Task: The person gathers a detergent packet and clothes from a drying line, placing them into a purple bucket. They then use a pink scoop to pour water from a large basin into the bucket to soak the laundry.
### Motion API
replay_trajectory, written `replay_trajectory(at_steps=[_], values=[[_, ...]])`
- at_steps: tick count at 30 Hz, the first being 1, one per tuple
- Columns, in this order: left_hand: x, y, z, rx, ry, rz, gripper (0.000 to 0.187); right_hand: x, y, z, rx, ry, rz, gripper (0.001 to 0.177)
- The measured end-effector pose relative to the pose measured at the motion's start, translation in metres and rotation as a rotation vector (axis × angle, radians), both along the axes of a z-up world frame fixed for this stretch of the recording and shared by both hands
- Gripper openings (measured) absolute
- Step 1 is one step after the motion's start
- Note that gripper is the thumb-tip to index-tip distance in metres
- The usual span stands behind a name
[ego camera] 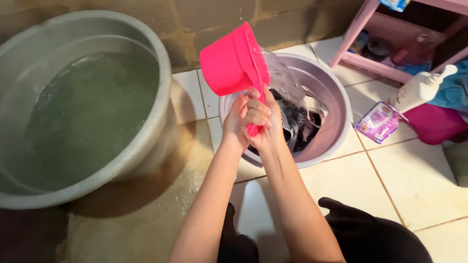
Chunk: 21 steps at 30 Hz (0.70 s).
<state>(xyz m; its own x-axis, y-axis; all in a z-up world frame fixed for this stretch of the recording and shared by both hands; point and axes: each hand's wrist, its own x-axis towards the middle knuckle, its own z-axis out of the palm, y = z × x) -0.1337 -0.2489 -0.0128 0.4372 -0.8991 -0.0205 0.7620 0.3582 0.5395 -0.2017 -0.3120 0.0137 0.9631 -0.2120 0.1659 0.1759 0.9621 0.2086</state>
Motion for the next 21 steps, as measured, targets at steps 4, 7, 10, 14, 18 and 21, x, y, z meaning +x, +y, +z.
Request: replay_trajectory(at_steps=[4,7,10,14,18,21], values=[[-0.008,-0.019,-0.03,-0.026,0.114,-0.026,0.045,-0.012,0.0,-0.009,0.186,-0.091,-0.057,0.036],[-0.014,-0.02,-0.029,-0.012,0.088,-0.042,0.049,-0.02,0.004,-0.011,0.355,-0.186,-0.051,0.033],[-0.016,-0.021,-0.027,0.12,0.086,-0.002,0.043,-0.025,0.005,-0.017,0.52,-0.286,-0.018,0.026],[-0.019,-0.022,-0.02,0.293,0.113,0.059,0.033,-0.031,0.008,-0.019,0.678,-0.319,-0.074,0.018],[-0.021,-0.028,-0.035,0.28,0.124,0.08,0.027,-0.035,0.006,-0.027,0.757,-0.364,-0.16,0.019],[-0.019,-0.023,-0.026,0.296,0.121,0.098,0.026,-0.032,0.004,-0.026,0.684,-0.312,-0.123,0.021]])
